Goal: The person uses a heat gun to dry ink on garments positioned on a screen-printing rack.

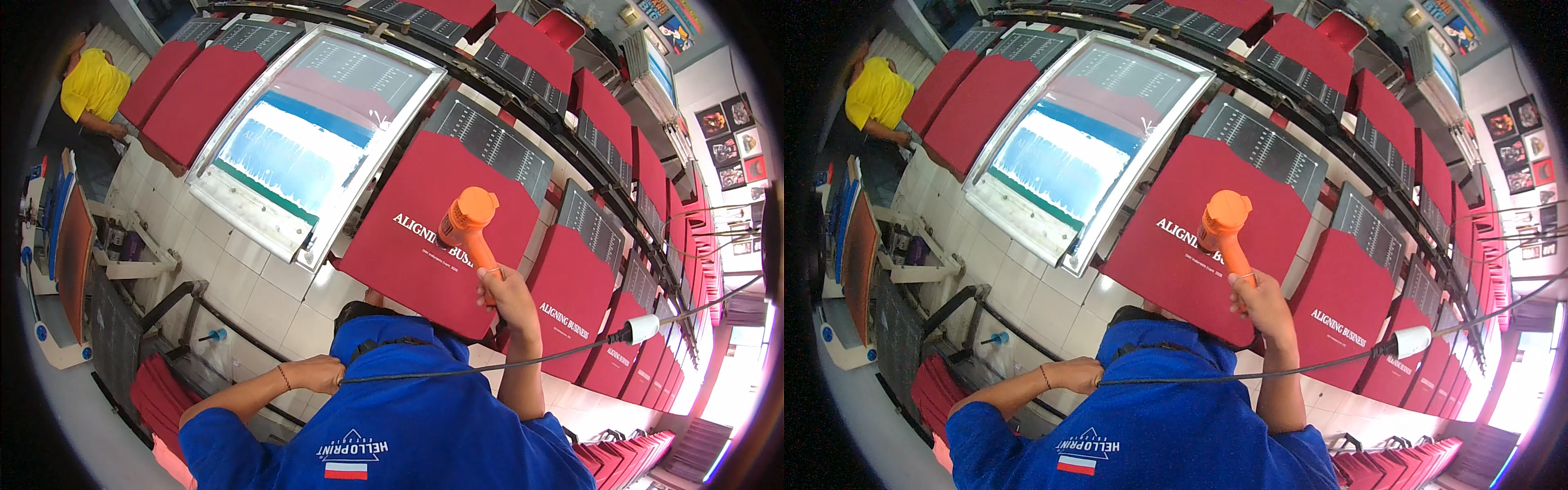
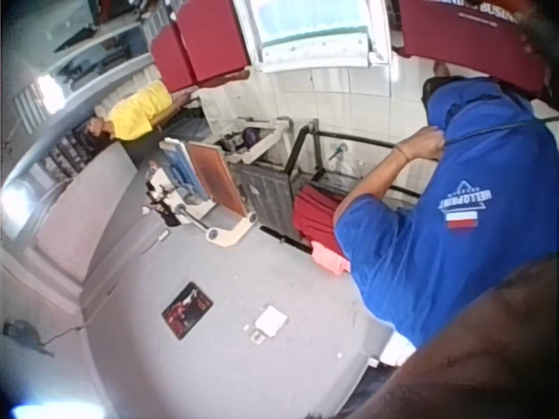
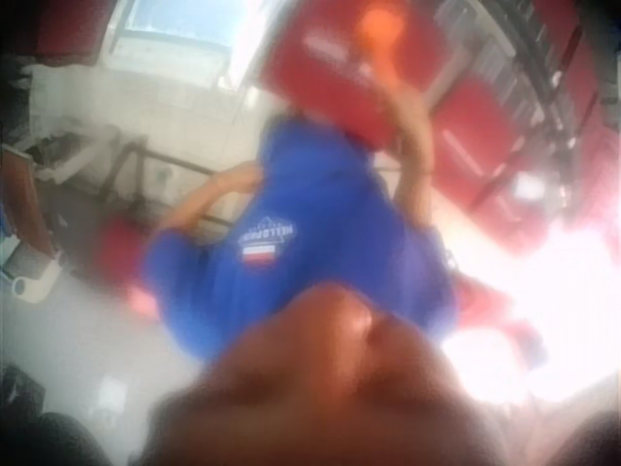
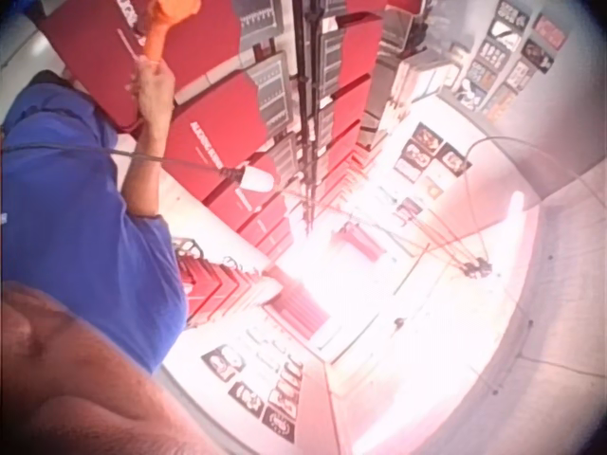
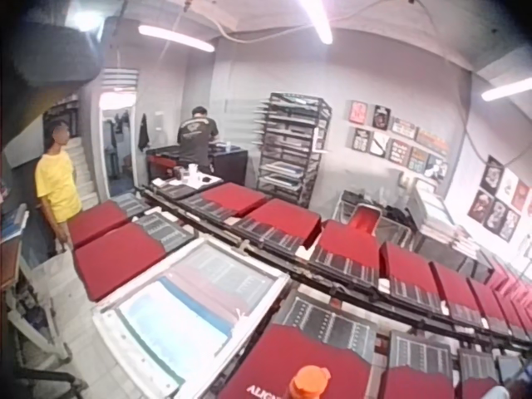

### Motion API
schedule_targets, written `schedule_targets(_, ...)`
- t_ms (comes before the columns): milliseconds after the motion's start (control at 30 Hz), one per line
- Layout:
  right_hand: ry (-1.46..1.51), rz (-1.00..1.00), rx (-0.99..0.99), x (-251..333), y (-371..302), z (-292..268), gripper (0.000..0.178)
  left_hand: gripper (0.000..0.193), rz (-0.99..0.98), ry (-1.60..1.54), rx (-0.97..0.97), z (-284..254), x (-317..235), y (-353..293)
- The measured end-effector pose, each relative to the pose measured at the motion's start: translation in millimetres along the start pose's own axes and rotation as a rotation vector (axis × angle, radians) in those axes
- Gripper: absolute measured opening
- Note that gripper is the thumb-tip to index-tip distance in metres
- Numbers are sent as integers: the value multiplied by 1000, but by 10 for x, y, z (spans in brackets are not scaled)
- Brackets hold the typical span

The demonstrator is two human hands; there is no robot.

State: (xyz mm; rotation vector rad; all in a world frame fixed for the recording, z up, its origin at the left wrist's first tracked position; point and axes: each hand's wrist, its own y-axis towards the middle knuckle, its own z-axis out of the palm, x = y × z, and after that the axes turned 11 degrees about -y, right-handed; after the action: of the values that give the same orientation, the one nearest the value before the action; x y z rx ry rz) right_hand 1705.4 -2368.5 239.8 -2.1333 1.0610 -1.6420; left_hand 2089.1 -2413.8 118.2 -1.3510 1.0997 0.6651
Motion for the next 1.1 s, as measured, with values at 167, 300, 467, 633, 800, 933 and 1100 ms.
schedule_targets(167,-36,-8,-37,-93,-55,17,28,30,-7,-9,49,49,99,23)
schedule_targets(300,4,21,-45,-149,-109,-41,28,29,56,7,-2,70,139,18)
schedule_targets(467,-34,25,-72,-197,-167,-58,29,27,-10,15,90,38,126,25)
schedule_targets(633,-30,3,-99,-292,-194,-70,29,25,-6,14,97,-1,80,30)
schedule_targets(800,19,44,-111,-334,-239,-137,28,25,-26,11,102,-31,44,27)
schedule_targets(933,78,79,-93,-371,-267,-214,27,26,-6,5,99,-29,60,33)
schedule_targets(1100,52,50,-137,-405,-343,-201,27,25,12,32,87,-47,84,45)
